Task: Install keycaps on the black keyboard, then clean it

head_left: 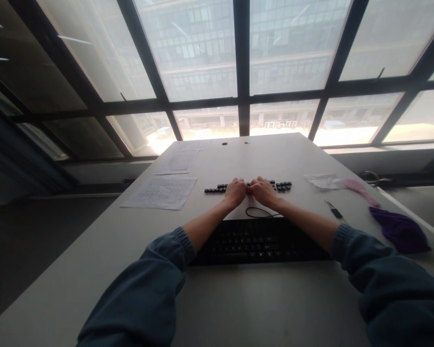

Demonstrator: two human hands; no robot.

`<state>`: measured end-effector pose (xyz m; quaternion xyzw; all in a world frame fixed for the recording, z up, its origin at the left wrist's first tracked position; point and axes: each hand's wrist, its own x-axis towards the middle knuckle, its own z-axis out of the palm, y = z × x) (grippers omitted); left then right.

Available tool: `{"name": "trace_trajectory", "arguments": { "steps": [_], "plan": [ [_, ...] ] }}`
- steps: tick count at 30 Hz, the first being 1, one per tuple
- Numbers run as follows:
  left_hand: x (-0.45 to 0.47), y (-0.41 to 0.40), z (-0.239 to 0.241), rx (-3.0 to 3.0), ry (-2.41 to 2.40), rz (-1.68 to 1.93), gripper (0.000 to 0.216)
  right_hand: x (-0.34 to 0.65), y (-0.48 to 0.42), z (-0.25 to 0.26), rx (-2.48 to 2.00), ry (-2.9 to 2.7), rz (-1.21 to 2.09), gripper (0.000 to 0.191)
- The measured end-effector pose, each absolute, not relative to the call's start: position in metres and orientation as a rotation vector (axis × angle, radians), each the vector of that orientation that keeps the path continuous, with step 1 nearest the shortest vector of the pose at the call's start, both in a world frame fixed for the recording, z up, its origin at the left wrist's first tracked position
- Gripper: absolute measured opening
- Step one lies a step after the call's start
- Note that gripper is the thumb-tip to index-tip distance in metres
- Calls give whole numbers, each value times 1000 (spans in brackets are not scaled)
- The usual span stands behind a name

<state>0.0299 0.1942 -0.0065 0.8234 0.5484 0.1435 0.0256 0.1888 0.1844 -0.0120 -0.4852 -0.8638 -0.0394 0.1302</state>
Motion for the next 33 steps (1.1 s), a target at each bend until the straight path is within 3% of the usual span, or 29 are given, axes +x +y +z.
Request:
{"name": "trace_trajectory", "arguments": {
  "steps": [9,15,21,33],
  "plan": [
    [29,179,1,2512,1644,524,15,197,162,-4,-1333,-2446,-108,21],
    [1,122,22,2357,1328,693,13,216,106,-1,-1069,-2148,297,5],
    [-9,66,19,2273,1112,653,7,224,53,-18,-1003,-2063,658,8],
    [-2,52,5,2315,1125,648,8,222,46,-24,-1016,-2102,664,9]
  ]
}}
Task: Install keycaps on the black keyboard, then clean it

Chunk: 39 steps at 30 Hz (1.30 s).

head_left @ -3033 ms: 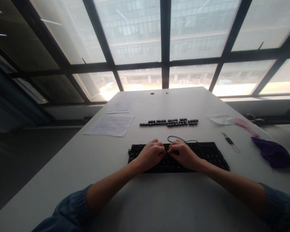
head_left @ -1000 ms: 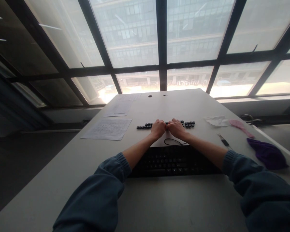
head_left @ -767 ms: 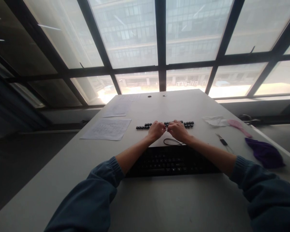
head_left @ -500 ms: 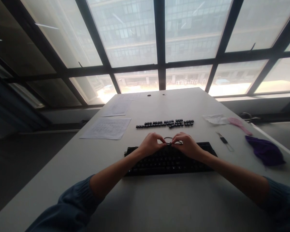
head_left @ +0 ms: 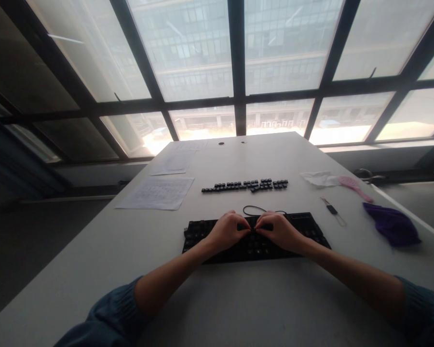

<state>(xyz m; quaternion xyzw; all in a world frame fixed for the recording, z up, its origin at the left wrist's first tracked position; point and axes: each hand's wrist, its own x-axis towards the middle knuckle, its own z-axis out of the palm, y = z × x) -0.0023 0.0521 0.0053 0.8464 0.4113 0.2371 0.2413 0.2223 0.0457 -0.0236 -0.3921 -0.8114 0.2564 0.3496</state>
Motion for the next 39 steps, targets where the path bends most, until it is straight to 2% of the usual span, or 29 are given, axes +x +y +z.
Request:
{"name": "trace_trajectory", "arguments": {
  "steps": [11,20,29,39],
  "plan": [
    [4,37,5,2590,1127,640,15,222,43,-24,-881,-2245,521,15],
    [-2,37,2,2583,1065,654,14,223,38,-16,-901,-2306,471,9],
    [-1,31,1,2700,1036,617,25,222,35,-10,-948,-2368,392,15],
    [-2,29,-5,2681,1060,659,24,224,37,-15,-973,-2396,333,16]
  ]
}}
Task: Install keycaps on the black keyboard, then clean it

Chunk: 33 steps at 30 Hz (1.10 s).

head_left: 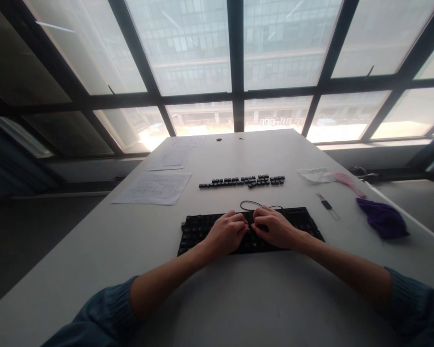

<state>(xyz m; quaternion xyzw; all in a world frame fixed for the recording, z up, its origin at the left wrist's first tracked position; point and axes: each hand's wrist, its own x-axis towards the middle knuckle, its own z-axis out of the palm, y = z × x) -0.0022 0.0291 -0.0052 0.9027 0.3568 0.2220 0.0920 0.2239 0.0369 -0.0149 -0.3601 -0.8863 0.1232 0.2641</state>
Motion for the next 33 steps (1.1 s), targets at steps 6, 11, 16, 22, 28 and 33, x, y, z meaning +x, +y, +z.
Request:
{"name": "trace_trajectory", "arguments": {
  "steps": [6,11,16,22,28,33],
  "plan": [
    [-1,27,-6,2698,1058,658,25,222,33,-13,-984,-2401,318,15],
    [0,47,11,2513,1113,669,19,229,47,-7,-1010,-2328,449,10],
    [22,111,22,2473,1362,706,17,245,113,2,-1287,-2174,181,11],
    [59,173,9,2401,1751,532,16,241,182,0,-1446,-2438,-175,15],
    [67,189,-8,2383,1817,507,18,231,198,-11,-1341,-2558,-217,17],
    [66,188,-7,2365,1796,491,13,228,202,-15,-1280,-2600,-215,21]
  ]
}}
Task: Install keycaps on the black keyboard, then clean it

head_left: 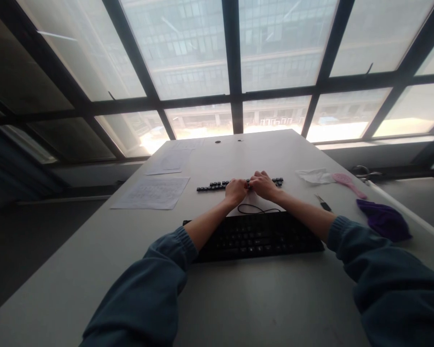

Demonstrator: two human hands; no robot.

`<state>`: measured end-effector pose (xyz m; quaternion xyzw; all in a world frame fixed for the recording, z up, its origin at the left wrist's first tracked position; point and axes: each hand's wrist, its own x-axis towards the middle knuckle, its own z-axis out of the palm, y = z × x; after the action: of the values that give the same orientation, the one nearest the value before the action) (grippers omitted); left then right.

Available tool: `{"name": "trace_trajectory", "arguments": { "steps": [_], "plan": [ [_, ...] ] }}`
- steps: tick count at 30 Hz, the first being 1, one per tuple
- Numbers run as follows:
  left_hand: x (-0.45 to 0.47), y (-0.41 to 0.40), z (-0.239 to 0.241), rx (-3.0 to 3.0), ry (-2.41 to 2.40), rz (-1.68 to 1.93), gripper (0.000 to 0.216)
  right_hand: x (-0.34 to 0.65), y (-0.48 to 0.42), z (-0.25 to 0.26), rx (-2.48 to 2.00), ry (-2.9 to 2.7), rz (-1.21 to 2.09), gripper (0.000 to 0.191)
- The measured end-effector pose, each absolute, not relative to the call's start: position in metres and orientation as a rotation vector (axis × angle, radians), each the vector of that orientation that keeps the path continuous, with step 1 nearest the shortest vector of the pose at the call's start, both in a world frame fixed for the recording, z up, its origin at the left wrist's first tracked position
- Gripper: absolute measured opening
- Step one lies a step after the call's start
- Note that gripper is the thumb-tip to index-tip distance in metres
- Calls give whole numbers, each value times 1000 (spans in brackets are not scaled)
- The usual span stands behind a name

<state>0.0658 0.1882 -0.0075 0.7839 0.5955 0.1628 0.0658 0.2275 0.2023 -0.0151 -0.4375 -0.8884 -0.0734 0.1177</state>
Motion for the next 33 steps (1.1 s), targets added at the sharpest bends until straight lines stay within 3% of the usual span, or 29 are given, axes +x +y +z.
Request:
{"name": "trace_trajectory", "arguments": {
  "steps": [5,11,18,33],
  "plan": [
    [45,166,5,2357,1711,543,14,227,191,-11,-1199,-2559,-140,14],
    [17,107,16,2226,1343,701,14,245,135,-10,-1074,-2246,262,2],
    [27,59,8,2187,1118,681,12,262,62,-14,-1042,-2109,663,11],
    [32,48,-5,2432,1081,723,11,259,40,-15,-1056,-2173,614,13]
  ]
}}
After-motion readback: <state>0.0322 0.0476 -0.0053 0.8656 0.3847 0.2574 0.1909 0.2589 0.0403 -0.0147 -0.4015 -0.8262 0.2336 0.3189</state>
